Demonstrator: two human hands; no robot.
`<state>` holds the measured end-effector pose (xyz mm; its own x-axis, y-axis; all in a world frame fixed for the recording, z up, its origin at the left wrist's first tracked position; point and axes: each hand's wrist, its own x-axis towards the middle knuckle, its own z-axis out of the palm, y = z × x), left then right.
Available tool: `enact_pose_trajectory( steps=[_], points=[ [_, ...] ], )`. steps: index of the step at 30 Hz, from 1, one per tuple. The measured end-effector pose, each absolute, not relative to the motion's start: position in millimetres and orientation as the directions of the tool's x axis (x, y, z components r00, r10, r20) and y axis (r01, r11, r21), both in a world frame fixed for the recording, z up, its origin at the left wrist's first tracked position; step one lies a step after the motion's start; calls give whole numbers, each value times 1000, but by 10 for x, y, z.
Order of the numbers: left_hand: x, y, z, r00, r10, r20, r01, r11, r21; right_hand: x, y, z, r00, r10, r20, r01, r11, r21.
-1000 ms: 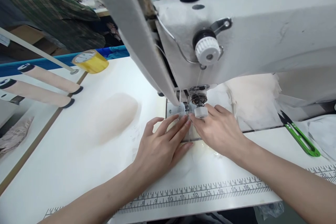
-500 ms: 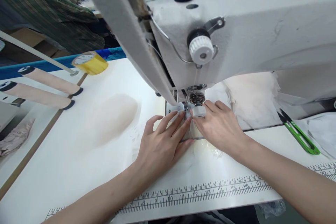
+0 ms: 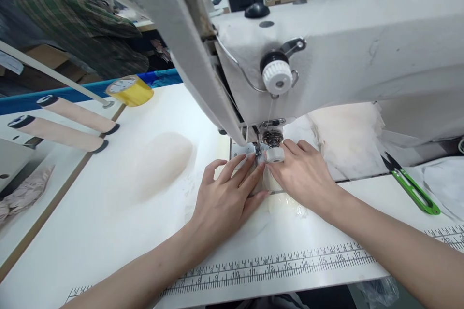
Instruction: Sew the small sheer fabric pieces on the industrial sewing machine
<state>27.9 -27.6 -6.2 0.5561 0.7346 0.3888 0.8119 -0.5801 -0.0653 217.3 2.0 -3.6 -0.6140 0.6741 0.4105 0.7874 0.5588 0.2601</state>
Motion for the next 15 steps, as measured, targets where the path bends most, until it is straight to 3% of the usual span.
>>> enact_pose_trajectory(
  steps=[15],
  points=[
    [265,-265,-64,548,756,359,817,-576,-34,2184,24,-37,-622,679,389,782,558,277]
  ],
)
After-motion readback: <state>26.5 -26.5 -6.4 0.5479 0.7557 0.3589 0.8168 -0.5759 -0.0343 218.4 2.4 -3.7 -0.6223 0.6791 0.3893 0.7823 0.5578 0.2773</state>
